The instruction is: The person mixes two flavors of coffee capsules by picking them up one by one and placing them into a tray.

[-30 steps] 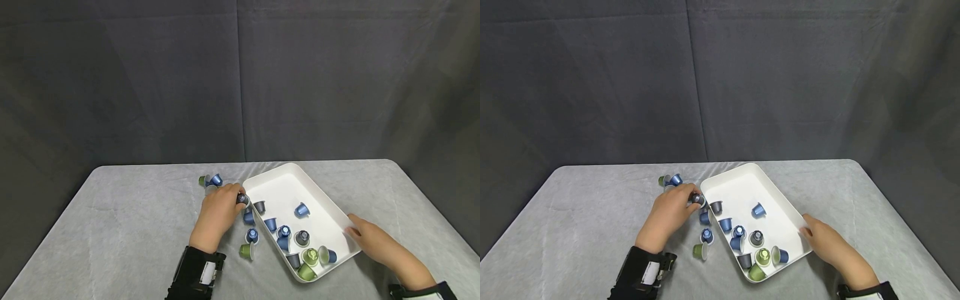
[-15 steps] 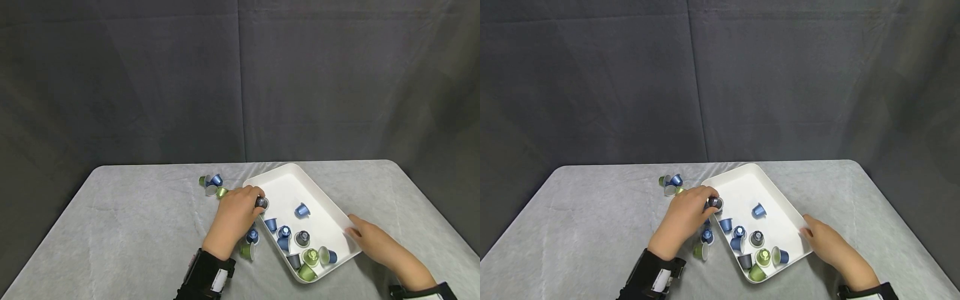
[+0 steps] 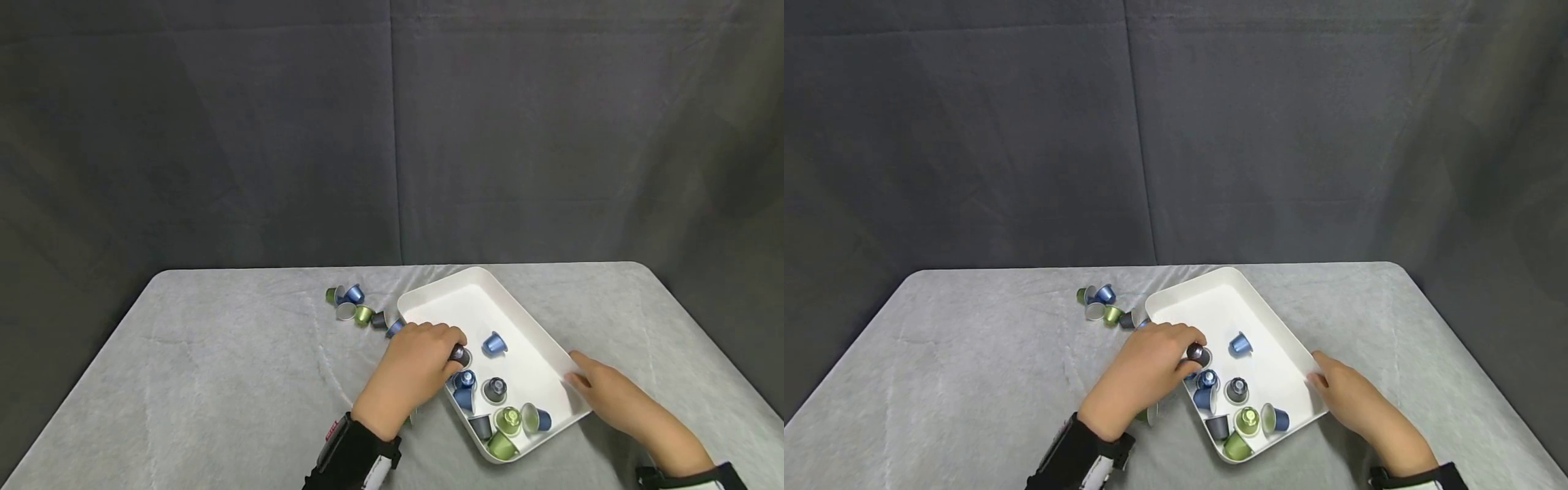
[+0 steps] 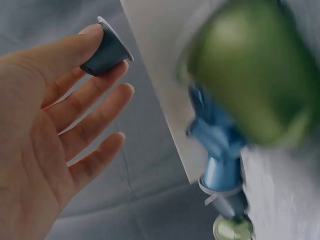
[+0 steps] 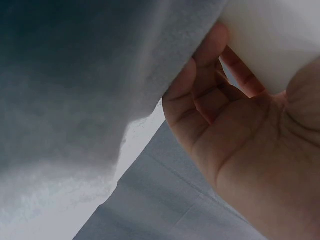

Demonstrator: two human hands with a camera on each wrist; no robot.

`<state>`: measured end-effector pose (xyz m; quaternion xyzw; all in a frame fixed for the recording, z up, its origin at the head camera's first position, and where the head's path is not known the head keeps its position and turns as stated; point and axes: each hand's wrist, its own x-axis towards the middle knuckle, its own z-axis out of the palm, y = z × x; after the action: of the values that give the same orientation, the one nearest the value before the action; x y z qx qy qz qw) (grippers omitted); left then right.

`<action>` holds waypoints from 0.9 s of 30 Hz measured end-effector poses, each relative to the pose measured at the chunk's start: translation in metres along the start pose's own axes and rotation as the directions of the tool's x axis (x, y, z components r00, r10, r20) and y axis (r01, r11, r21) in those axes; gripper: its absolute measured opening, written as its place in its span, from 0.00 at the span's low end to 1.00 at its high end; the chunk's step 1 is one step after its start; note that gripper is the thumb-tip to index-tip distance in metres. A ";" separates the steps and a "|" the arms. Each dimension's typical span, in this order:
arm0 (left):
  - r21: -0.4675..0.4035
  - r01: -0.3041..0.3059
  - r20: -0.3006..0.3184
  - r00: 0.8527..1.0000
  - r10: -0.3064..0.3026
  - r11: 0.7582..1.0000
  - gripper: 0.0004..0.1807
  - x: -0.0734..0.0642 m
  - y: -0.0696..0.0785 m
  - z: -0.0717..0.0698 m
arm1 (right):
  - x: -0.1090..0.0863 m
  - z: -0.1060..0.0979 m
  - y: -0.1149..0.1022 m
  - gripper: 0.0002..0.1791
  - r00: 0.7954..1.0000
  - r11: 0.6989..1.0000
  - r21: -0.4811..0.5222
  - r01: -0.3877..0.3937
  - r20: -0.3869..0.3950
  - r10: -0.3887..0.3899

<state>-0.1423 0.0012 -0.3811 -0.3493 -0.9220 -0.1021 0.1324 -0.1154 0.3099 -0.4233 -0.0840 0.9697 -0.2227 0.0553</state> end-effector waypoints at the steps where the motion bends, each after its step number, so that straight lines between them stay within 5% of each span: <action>1: 0.016 -0.016 -0.002 1.000 0.016 1.000 0.16 0.000 0.004 0.001 | 0.000 0.000 0.000 0.06 1.000 1.000 0.000 0.001 -0.001 -0.001; 9: 0.070 -0.103 0.025 0.995 0.102 0.992 0.17 0.000 0.026 0.007 | 0.000 -0.001 0.001 0.11 1.000 1.000 0.003 -0.001 0.002 0.001; 27: 0.124 -0.207 0.006 0.978 0.208 0.970 0.13 -0.004 0.045 0.012 | 0.000 -0.001 0.001 0.11 1.000 1.000 0.000 0.001 -0.009 -0.001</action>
<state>-0.1116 0.0355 -0.3896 -0.4346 -0.8844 -0.0316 0.1671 -0.1158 0.3108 -0.4227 -0.0833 0.9699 -0.2230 0.0509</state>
